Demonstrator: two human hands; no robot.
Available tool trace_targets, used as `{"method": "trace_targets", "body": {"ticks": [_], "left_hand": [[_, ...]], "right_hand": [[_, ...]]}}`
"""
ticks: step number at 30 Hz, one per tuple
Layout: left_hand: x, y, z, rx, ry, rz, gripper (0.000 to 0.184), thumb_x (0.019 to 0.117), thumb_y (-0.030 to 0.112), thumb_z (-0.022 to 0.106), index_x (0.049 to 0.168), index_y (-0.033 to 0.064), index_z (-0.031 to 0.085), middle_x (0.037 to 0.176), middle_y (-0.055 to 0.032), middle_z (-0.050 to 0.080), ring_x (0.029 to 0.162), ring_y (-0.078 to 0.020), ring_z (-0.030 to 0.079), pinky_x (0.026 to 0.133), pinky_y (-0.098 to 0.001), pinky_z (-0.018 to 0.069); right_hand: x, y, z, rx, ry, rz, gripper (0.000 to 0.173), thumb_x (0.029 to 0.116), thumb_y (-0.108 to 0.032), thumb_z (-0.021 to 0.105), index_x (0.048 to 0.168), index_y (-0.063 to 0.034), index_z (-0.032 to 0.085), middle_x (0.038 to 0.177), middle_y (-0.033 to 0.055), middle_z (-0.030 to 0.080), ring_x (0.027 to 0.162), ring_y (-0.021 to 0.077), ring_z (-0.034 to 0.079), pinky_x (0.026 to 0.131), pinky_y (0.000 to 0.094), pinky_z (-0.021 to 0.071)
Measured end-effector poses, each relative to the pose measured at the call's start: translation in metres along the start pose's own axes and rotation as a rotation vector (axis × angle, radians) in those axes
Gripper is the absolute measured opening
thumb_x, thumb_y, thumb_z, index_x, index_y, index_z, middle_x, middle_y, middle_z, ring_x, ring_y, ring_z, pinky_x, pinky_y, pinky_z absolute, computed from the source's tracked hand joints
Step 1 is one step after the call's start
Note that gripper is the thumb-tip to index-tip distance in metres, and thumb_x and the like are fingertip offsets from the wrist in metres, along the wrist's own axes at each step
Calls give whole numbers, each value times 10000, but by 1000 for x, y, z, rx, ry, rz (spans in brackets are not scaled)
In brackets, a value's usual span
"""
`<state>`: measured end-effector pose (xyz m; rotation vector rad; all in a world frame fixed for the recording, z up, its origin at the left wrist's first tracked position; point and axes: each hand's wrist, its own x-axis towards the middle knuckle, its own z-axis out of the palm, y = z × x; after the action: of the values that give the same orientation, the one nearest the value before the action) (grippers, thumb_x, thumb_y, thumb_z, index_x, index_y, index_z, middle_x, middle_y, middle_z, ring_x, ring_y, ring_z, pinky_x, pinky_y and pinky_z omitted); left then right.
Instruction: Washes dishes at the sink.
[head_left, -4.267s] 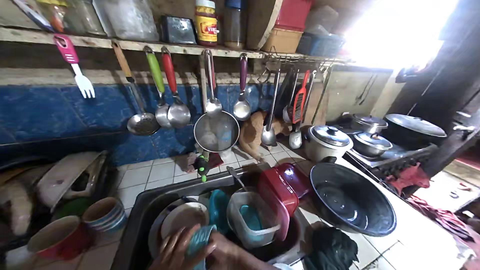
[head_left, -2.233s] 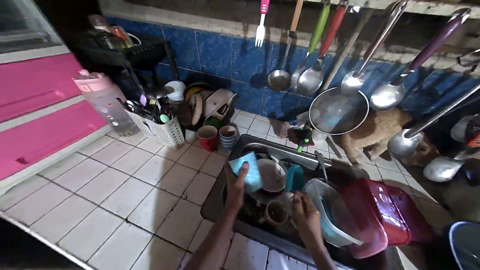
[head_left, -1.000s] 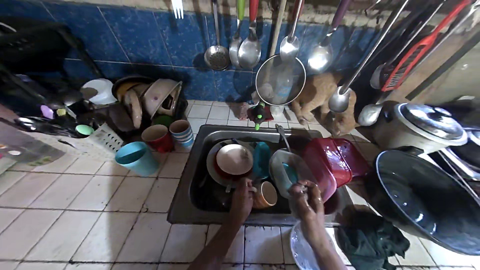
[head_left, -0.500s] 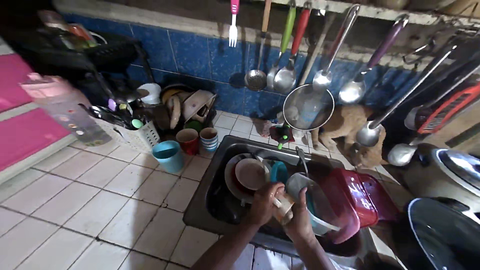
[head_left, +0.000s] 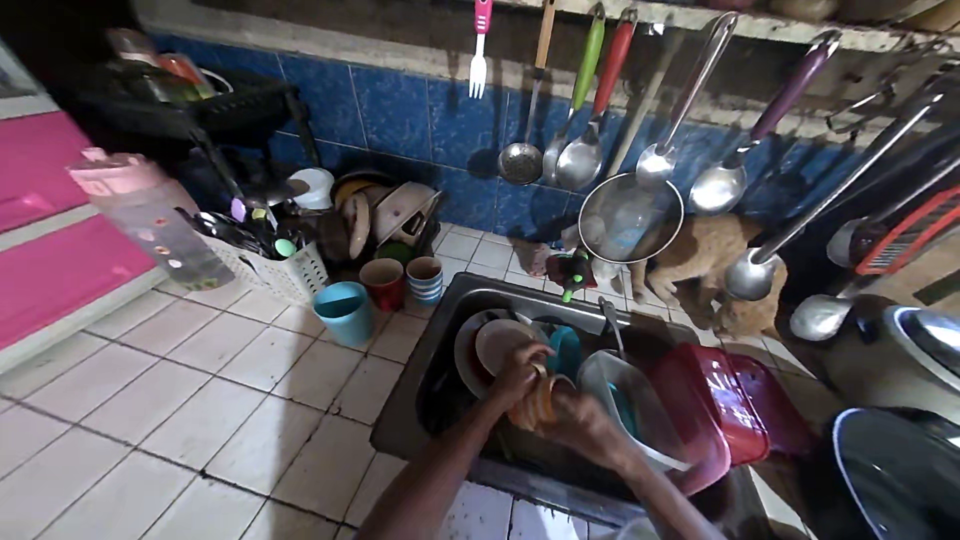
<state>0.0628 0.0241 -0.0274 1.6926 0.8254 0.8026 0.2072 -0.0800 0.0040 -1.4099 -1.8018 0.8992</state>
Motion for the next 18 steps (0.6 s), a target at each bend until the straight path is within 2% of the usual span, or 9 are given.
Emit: {"method": "trace_targets", "body": {"ticks": [2, 4, 5, 7, 8, 9, 12, 14, 18], "left_hand": [[-7, -5, 8, -313, 203, -156, 359, 990, -46, 464, 1333, -72, 566, 1255, -217, 637, 1097, -238, 637, 964, -395, 529], [-14, 4, 22, -563, 302, -311, 370, 1014, -28, 469, 1377, 8, 529, 1143, -143, 641, 928, -178, 637, 791, -353, 551], [-18, 11, 28, -633, 285, -340, 380, 1022, -7, 486, 1398, 42, 500, 1079, -110, 638, 853, -150, 635, 718, -327, 553], [-31, 22, 36, -671, 169, -250, 416, 999, 1, 529, 1410, 26, 472, 1083, -93, 640, 886, -125, 645, 757, -310, 573], [-37, 27, 38, -617, 125, -210, 392, 1004, 10, 517, 1392, -2, 465, 1094, -85, 626, 916, -110, 634, 796, -297, 566], [-41, 33, 38, -510, 111, -205, 350, 1025, 21, 487, 1371, -26, 477, 1091, -88, 617, 918, -103, 632, 805, -291, 565], [-48, 29, 38, -333, 152, -277, 367, 1004, -29, 483, 1369, -49, 522, 1125, -178, 651, 904, -185, 678, 772, -365, 595], [-51, 21, 43, -453, 218, -236, 339, 981, -25, 522, 1318, -55, 536, 1045, -112, 663, 865, -116, 670, 757, -297, 587], [-52, 12, 61, -930, 375, -279, 208, 1026, -3, 450, 1214, 38, 527, 956, -43, 655, 847, -97, 659, 752, -282, 579]], "right_hand": [[4, -8, -16, 343, 315, -73, 219, 842, -22, 730, 1057, -9, 692, 921, -4, 737, 784, 46, 684, 719, 239, 595], [11, -14, -16, 370, 484, -174, 154, 859, -44, 742, 1003, -36, 687, 902, -46, 731, 789, 19, 684, 725, 211, 594], [13, -12, -10, 216, 498, -229, 177, 864, -88, 759, 1008, -5, 698, 978, -1, 736, 901, 53, 696, 834, 234, 592], [19, 2, 6, -275, 471, -382, 312, 922, -253, 705, 996, 49, 731, 1161, 198, 710, 1169, 313, 661, 1079, 469, 487], [21, 6, 8, -469, 471, -423, 361, 965, -297, 634, 996, 51, 727, 1172, 260, 699, 1172, 423, 658, 1072, 581, 473], [22, 6, 7, -560, 486, -410, 372, 982, -302, 603, 999, 50, 721, 1114, 260, 712, 1097, 429, 690, 1006, 590, 516], [23, -12, -13, -91, 550, -31, 283, 1020, -188, 564, 1074, 70, 668, 914, 94, 699, 825, 153, 685, 782, 331, 581], [33, -13, -19, 397, 656, 95, 220, 1049, -173, 485, 993, -11, 624, 749, -28, 625, 651, 33, 612, 642, 223, 553], [27, -24, 1, 455, 637, 8, 254, 1020, -204, 526, 1086, 10, 647, 907, 14, 692, 816, 51, 669, 771, 259, 587]]}}
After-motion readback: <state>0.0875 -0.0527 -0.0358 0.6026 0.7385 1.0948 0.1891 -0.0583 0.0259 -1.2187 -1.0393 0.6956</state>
